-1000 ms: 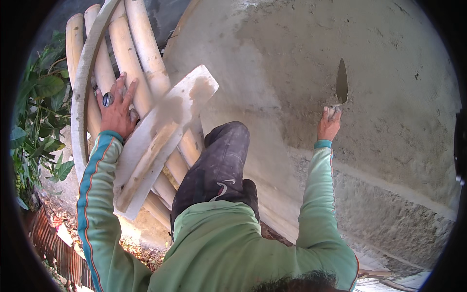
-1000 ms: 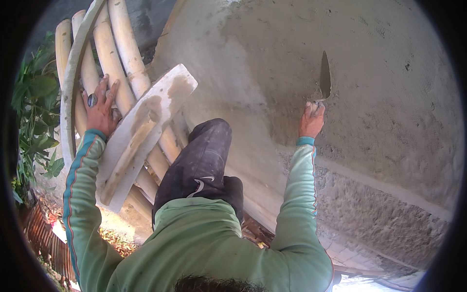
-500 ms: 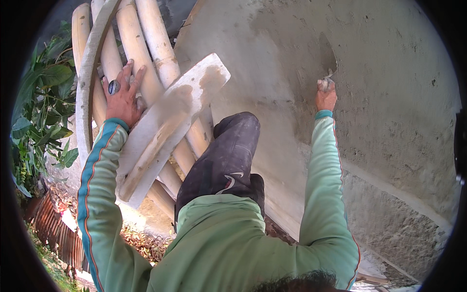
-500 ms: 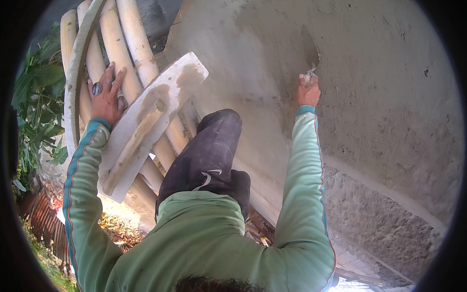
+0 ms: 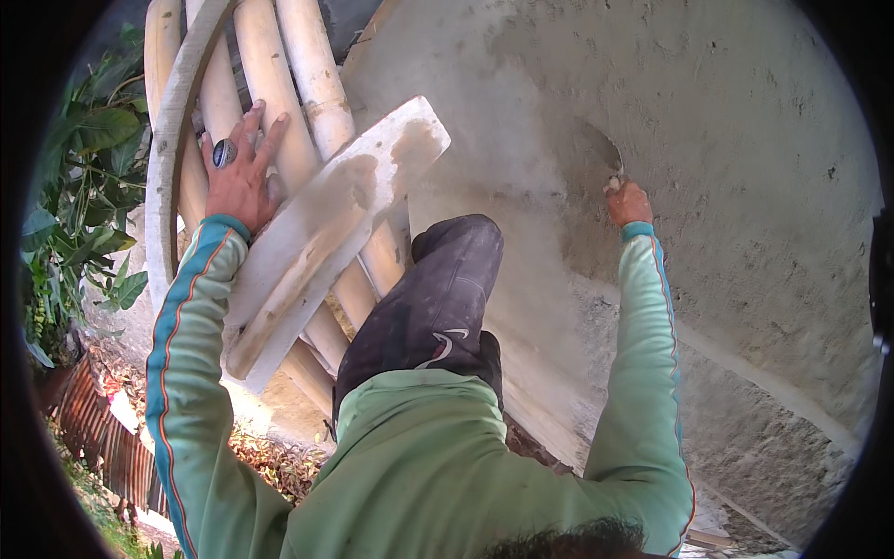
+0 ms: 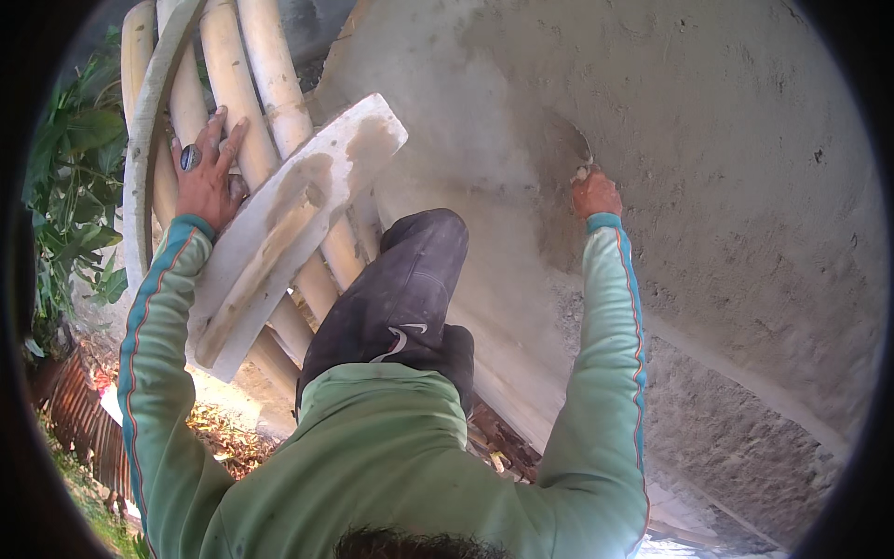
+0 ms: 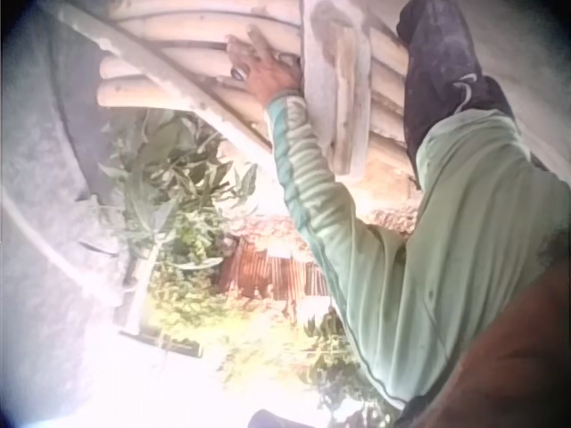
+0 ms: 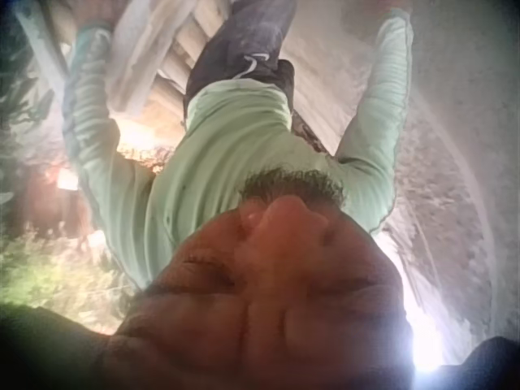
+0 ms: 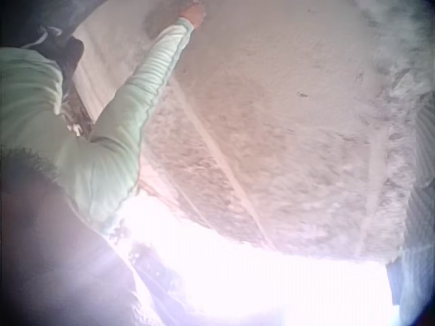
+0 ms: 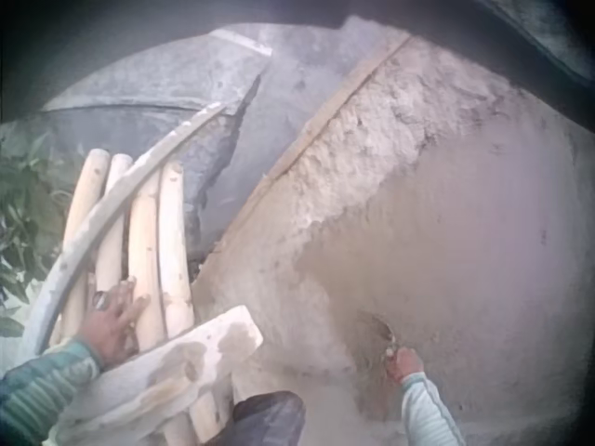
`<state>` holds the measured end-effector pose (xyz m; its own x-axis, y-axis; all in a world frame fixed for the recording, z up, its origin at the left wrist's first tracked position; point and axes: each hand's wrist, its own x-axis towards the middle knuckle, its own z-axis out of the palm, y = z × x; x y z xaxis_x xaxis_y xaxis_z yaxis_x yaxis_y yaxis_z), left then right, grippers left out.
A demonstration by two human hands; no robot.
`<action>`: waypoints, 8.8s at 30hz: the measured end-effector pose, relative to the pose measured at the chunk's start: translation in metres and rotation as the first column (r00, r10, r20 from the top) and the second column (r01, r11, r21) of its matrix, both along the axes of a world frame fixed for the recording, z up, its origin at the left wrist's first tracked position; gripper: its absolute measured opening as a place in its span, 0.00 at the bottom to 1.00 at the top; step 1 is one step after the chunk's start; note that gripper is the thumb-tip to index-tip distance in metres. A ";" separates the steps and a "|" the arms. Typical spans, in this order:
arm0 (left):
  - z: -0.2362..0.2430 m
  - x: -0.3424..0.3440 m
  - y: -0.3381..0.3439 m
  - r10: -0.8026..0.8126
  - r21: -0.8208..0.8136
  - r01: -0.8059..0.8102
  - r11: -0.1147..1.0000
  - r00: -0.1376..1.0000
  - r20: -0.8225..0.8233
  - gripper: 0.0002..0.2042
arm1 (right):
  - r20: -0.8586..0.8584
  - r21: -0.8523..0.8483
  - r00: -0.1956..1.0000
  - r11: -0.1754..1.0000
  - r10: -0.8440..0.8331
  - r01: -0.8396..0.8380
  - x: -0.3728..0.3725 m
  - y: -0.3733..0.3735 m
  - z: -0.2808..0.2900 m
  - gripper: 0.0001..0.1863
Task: The person applies and smooths wet cement onto a curved wall using a trowel and a long straight edge. They repeatedly scrape and level the surface, then use a hand trowel to fill gaps and refine the finish.
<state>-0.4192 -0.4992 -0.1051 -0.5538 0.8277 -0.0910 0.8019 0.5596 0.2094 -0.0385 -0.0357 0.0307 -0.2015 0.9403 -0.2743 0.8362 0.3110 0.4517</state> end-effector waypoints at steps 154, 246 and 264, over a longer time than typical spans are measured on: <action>-0.025 -0.015 0.005 -0.234 0.099 0.240 0.966 0.969 -0.077 0.42 | -0.894 -0.119 0.122 0.490 -0.432 0.864 0.368 -0.528 0.020 0.13; -0.011 -0.009 0.003 0.027 0.094 -0.034 0.995 0.997 0.077 0.47 | -0.428 -0.166 0.902 0.986 -0.059 -0.014 -0.025 0.053 -0.085 0.22; -0.008 -0.009 -0.001 0.033 0.107 -0.044 0.993 0.994 0.106 0.48 | -0.224 -0.324 0.971 0.946 -0.081 0.004 -0.097 0.039 -0.075 0.22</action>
<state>-0.4278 -0.5003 -0.1127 -0.5778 0.8140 -0.0600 0.7508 0.5589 0.3520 -0.1354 0.0030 -0.0448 -0.2571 0.8200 -0.5114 0.9210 0.3682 0.1274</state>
